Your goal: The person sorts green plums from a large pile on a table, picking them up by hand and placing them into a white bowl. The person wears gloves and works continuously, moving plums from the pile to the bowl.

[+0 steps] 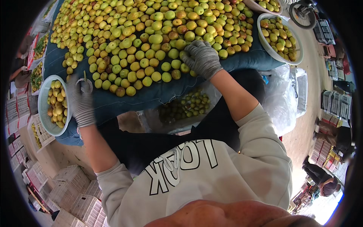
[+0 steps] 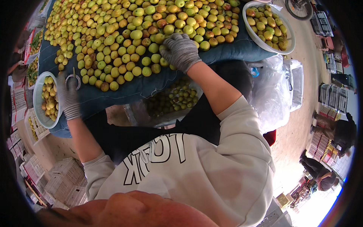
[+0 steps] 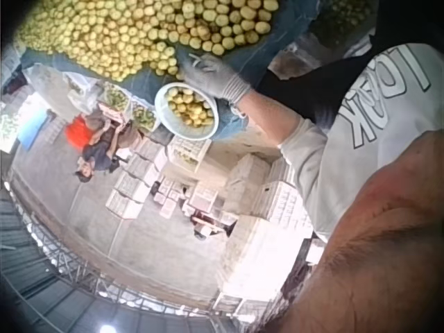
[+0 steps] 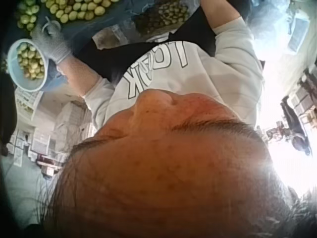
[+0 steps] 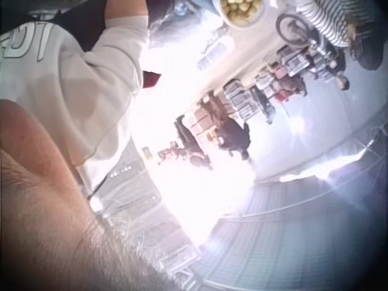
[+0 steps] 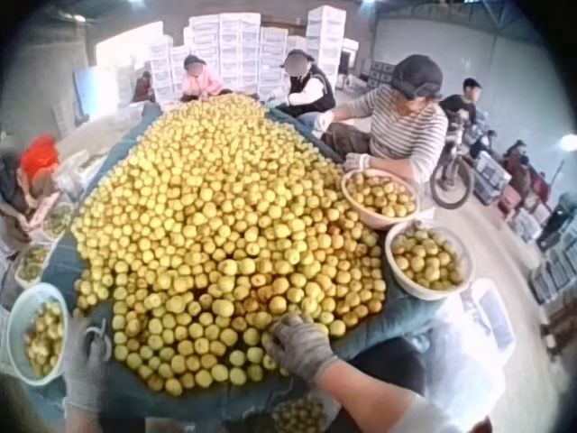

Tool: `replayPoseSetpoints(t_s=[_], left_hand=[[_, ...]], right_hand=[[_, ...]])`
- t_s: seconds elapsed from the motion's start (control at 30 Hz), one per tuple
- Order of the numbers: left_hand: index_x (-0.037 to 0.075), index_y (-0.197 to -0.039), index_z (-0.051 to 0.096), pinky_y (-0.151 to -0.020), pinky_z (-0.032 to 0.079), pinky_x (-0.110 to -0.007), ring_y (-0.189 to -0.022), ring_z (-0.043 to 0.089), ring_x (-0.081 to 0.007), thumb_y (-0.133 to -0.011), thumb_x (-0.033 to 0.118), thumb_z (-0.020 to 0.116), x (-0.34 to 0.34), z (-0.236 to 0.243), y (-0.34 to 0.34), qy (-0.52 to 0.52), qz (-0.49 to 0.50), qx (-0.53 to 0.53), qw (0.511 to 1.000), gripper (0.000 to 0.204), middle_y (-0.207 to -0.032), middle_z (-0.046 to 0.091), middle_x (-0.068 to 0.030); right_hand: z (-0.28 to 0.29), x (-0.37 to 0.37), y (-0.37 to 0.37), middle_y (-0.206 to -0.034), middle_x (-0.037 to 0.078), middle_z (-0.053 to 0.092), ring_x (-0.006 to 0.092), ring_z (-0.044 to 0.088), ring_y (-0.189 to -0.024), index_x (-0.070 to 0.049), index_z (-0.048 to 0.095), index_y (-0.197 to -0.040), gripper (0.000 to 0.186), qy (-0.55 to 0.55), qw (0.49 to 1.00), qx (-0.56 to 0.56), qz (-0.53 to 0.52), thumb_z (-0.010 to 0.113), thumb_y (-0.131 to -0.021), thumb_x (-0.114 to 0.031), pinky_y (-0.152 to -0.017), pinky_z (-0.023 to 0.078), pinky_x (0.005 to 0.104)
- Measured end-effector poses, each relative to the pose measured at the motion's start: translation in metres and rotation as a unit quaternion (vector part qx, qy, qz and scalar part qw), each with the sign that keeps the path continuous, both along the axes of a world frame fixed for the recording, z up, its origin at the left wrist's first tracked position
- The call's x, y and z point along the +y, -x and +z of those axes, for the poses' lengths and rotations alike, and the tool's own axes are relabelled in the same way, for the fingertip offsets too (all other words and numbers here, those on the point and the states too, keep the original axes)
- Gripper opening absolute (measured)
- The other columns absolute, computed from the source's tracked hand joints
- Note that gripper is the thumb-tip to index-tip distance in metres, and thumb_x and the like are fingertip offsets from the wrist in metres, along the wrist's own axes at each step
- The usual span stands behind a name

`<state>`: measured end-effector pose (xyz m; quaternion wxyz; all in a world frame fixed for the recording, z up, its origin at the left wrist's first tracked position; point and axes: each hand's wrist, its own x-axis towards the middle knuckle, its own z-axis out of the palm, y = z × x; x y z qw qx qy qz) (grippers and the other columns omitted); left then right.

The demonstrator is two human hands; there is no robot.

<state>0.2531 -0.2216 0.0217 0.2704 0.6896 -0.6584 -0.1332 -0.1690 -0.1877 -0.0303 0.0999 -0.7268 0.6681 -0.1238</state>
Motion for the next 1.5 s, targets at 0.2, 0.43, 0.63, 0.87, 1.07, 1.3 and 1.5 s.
replayPoseSetpoints(t_s=[0.2,0.43,0.63,0.87,1.07,1.3,1.5], left_hand=[[0.013,-0.132,0.058,-0.113,0.031,-0.054,-0.133,0.044,-0.0342,-0.086,0.037,0.071,0.066,-0.033,0.149,-0.043,-0.286,-0.233,0.928,0.054,-0.139,0.050,-0.0149],[0.017,-0.139,0.052,-0.115,0.021,-0.056,-0.139,0.035,-0.0329,-0.084,0.049,0.070,0.061,-0.034,0.159,-0.107,-0.268,-0.255,0.923,0.067,-0.147,0.043,-0.0115],[0.015,-0.135,0.057,-0.114,0.023,-0.058,-0.132,0.044,-0.0339,-0.083,0.047,0.072,0.057,-0.039,0.156,-0.071,-0.349,-0.213,0.910,0.063,-0.146,0.044,-0.0118],[0.005,-0.117,0.066,-0.108,0.038,-0.045,-0.123,0.052,-0.0345,-0.086,0.025,0.072,0.049,-0.042,0.130,-0.032,-0.474,0.142,0.869,0.038,-0.132,0.057,-0.0171],[0.007,-0.138,0.052,-0.113,0.030,-0.050,-0.135,0.039,-0.0424,-0.094,0.045,0.058,0.023,-0.053,0.094,-0.002,-0.158,-0.225,0.962,0.059,-0.145,0.045,-0.0201],[0.009,-0.152,0.033,-0.118,0.018,-0.057,-0.148,0.018,-0.0426,-0.093,0.061,0.051,0.026,-0.049,0.135,-0.135,-0.202,-0.360,0.901,0.081,-0.160,0.022,-0.0210],[0.002,-0.149,0.034,-0.119,0.020,-0.052,-0.146,0.024,-0.0410,-0.093,0.057,0.054,0.053,-0.054,0.156,-0.047,-0.362,-0.247,0.898,0.081,-0.156,0.028,-0.0238]], right_hand=[[0.011,0.013,-0.027,-0.121,0.006,0.062,0.0306,0.054,-0.115,-0.014,0.071,-0.116,0.044,-0.031,0.988,-0.019,0.151,0.063,-0.088,-0.047,-0.096,0.049,0.0419],[0.029,0.002,0.031,-0.105,0.015,0.070,0.0273,0.070,-0.093,-0.004,0.068,-0.116,0.037,0.036,0.941,-0.337,-0.003,0.069,-0.091,-0.031,-0.082,0.056,0.0355],[0.022,-0.003,0.042,-0.112,0.011,0.068,0.0305,0.063,-0.109,-0.007,0.068,-0.118,0.047,-0.073,0.991,-0.116,0.011,0.063,-0.091,-0.046,-0.093,0.050,0.0427],[0.019,0.005,0.009,-0.105,0.008,0.066,0.0294,0.062,-0.101,-0.016,0.064,-0.124,0.048,-0.067,0.993,-0.006,0.093,0.066,-0.085,-0.043,-0.091,0.050,0.0419],[0.027,-0.003,0.002,-0.112,0.011,0.067,0.0300,0.062,-0.108,-0.009,0.067,-0.119,0.039,-0.177,0.936,-0.193,0.236,0.067,-0.090,-0.035,-0.094,0.049,0.0432],[-0.017,-0.024,0.020,-0.144,0.009,0.051,0.0355,0.043,-0.135,-0.015,0.056,-0.136,0.057,0.118,0.987,0.084,0.064,0.056,-0.092,-0.051,-0.110,0.038,0.0477],[-0.002,-0.012,-0.008,-0.159,0.008,0.031,0.0360,0.023,-0.147,-0.017,0.043,-0.148,0.069,-0.052,0.987,0.137,0.070,0.053,-0.092,-0.057,-0.117,0.025,0.0527]])
